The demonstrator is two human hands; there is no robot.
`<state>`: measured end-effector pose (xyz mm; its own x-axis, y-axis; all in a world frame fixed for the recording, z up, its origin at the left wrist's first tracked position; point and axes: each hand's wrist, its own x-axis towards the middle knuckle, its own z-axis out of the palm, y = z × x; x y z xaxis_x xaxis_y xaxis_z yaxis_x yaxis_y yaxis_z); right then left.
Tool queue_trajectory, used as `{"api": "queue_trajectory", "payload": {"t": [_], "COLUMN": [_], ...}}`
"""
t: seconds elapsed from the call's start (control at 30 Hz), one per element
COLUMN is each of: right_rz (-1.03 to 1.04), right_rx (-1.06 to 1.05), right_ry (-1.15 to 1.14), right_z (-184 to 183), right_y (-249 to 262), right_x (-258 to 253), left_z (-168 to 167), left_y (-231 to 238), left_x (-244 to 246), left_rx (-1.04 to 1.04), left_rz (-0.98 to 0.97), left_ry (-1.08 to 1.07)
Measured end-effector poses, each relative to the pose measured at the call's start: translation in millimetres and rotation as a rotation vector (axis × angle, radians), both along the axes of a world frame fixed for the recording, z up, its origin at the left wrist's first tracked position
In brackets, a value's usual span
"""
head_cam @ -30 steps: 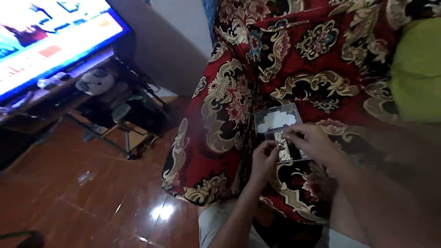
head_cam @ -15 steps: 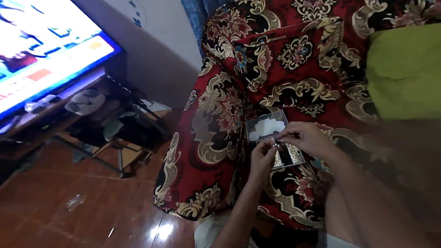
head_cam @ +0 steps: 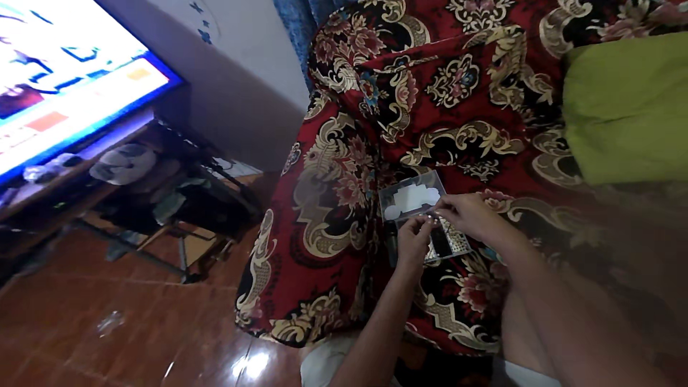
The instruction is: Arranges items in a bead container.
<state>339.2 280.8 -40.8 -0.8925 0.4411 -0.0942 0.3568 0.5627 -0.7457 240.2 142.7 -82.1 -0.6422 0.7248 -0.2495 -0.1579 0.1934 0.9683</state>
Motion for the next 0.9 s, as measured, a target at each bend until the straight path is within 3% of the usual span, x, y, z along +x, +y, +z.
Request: {"api": "queue_trajectory", "payload": {"t": [0.6,0.9], "right_rz": [-0.006,-0.055], "right_rx": [-0.016,-0.056], "right_ry": [-0.121,-0.043], "right_z": [5.0,2.8], "right_y": [0.1,-0.9], "right_x": [-2.7,-2.5], "left_z": [-2.3,-5.7], "left_y": [7.1,8.7], "left_x": [2.8,5.2], "left_rx": [-0.002,0.023], "left_rz": [0.018,0.030], "left_ry": [0.036,0.095]}}
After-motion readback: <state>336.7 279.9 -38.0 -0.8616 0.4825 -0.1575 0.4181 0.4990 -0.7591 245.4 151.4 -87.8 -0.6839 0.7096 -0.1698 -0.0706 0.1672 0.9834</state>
